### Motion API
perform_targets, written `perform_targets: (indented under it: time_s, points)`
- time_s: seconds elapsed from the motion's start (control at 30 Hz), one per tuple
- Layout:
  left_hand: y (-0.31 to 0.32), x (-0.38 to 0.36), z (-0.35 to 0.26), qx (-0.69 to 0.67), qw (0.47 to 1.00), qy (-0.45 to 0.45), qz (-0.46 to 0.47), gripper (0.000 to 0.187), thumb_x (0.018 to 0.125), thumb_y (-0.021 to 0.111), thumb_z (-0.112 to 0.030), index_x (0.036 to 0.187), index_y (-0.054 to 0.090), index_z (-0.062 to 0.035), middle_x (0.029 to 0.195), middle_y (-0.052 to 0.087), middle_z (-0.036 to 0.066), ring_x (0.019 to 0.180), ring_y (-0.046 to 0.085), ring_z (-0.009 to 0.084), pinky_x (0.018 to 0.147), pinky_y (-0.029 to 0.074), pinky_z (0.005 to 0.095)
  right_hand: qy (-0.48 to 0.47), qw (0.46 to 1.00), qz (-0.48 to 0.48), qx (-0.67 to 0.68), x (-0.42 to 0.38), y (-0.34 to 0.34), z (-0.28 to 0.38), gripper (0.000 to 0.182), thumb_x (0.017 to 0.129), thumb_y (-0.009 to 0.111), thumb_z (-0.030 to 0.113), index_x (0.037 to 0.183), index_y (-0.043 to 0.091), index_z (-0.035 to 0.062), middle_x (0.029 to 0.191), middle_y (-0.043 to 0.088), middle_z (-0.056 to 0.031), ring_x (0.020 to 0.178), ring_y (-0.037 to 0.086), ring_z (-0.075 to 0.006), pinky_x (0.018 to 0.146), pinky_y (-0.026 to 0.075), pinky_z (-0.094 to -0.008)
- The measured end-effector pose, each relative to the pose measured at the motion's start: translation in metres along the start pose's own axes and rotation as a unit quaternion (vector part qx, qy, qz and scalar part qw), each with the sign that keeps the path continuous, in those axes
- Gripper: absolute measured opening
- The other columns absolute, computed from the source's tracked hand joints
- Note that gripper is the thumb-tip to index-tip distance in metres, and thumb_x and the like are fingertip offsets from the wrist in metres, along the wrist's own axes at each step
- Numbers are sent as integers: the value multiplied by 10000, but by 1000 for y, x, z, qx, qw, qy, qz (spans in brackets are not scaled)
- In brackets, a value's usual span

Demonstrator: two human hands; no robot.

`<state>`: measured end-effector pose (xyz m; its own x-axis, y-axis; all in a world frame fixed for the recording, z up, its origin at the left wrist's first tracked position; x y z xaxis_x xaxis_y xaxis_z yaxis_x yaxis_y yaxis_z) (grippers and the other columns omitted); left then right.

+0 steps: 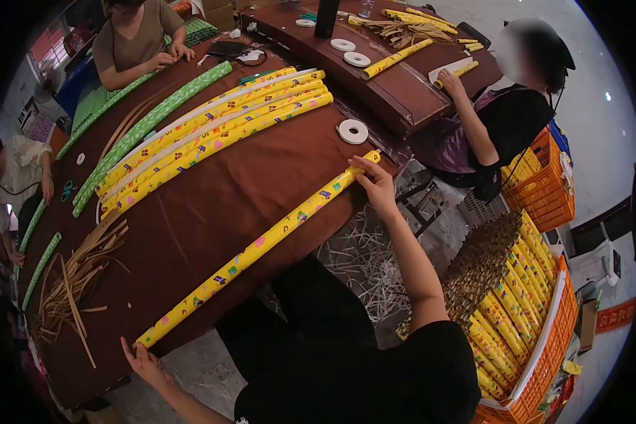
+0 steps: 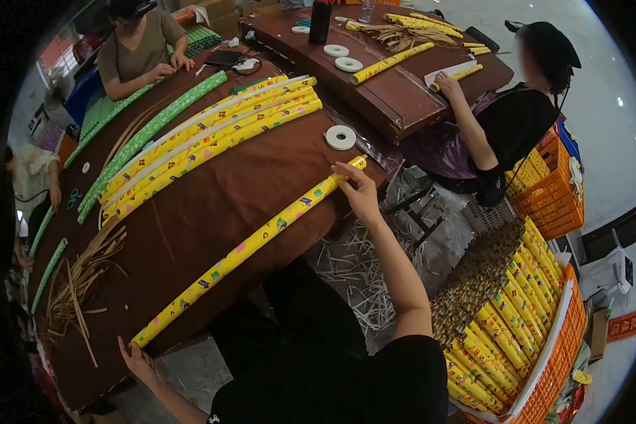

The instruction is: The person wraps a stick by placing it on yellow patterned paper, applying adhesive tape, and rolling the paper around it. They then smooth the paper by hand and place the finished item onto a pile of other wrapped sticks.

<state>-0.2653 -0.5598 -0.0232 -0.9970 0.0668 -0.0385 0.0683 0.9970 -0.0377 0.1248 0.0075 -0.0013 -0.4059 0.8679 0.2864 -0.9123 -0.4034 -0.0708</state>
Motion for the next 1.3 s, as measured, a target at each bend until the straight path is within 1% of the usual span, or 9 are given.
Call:
perform_targets:
  time_s: [0.13,0.33,0.43,0.53,0.73,0.97,1.13,1.23,1.3]
  points:
    - [5,-4,-7,-2,1000,8,-6,537,999,553,-126,1493,347,-83,859,562,-21,444,308,2,373,249,199,-48,993,-7,-106,-1,4,5,386,860,600,-63,1239,609,9,1225,660,-67,1178,583,-187,1028,426,-299]
    - [5,-3,-8,3,1000,-8,-17,525,1016,532,-146,1507,349,-108,661,420,-53,466,260,23,417,248,213,-50,998,-47,-8,-1,-9,4,527,808,540,-128,1303,576,50,1345,580,-91,1200,551,-195,1022,425,-309]
    - [5,-3,-6,11,1000,-12,-18,529,1014,535,-155,1506,348,-107,617,389,-51,451,261,26,406,244,218,-203,836,-152,-487,-16,5,39,588,787,525,-87,1326,572,142,1511,400,-76,1293,443,-303,1054,342,-429]
    - [-3,5,3,23,1000,-15,-3,529,997,552,-121,1489,361,-98,920,562,-18,455,317,2,384,257,192,-199,878,-40,-433,-29,44,53,516,854,636,115,1358,530,151,1502,413,-78,1376,371,-296,1082,291,-461]
    - [-4,4,5,11,1000,-10,-2,532,992,551,-110,1490,362,-109,900,549,-23,458,313,7,384,259,192,-341,800,215,-444,-55,109,63,621,829,661,500,1308,570,115,1428,506,-56,1381,397,-250,1152,242,-498]
    - [12,-9,-26,77,995,1,-61,523,997,548,-124,1489,372,-124,917,544,-38,568,353,3,492,299,179,-400,756,254,-452,-53,107,64,516,788,724,366,1200,586,87,1095,611,-50,1069,573,-241,989,421,-435]
    - [49,-37,-107,2,991,104,-88,512,998,537,-118,1484,376,-117,992,583,18,784,447,65,729,388,225,-437,719,209,-499,-78,72,87,542,800,706,412,1194,605,53,1004,605,-71,907,583,-245,867,472,-399]
    - [63,-41,-125,-10,980,197,-38,566,966,544,-12,1489,339,-86,984,571,3,893,497,82,878,403,224,-414,750,145,-494,-100,48,62,547,799,700,428,1193,617,57,966,615,-102,848,592,-308,774,466,-454]
    - [91,-50,-138,-153,954,256,29,746,889,601,81,1514,219,-61,1081,552,35,898,506,103,873,424,244,-372,806,65,-455,-122,36,28,376,821,718,283,1101,616,53,954,621,-129,837,590,-339,743,456,-471]
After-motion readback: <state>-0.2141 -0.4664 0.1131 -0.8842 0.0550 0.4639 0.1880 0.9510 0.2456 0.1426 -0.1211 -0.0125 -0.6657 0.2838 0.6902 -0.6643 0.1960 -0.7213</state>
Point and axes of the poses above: each hand's wrist, its own x-axis towards the middle knuckle, its own y-axis out of the palm, z = x × y, the point moved 4 cm from there along x, towards the middle knuckle
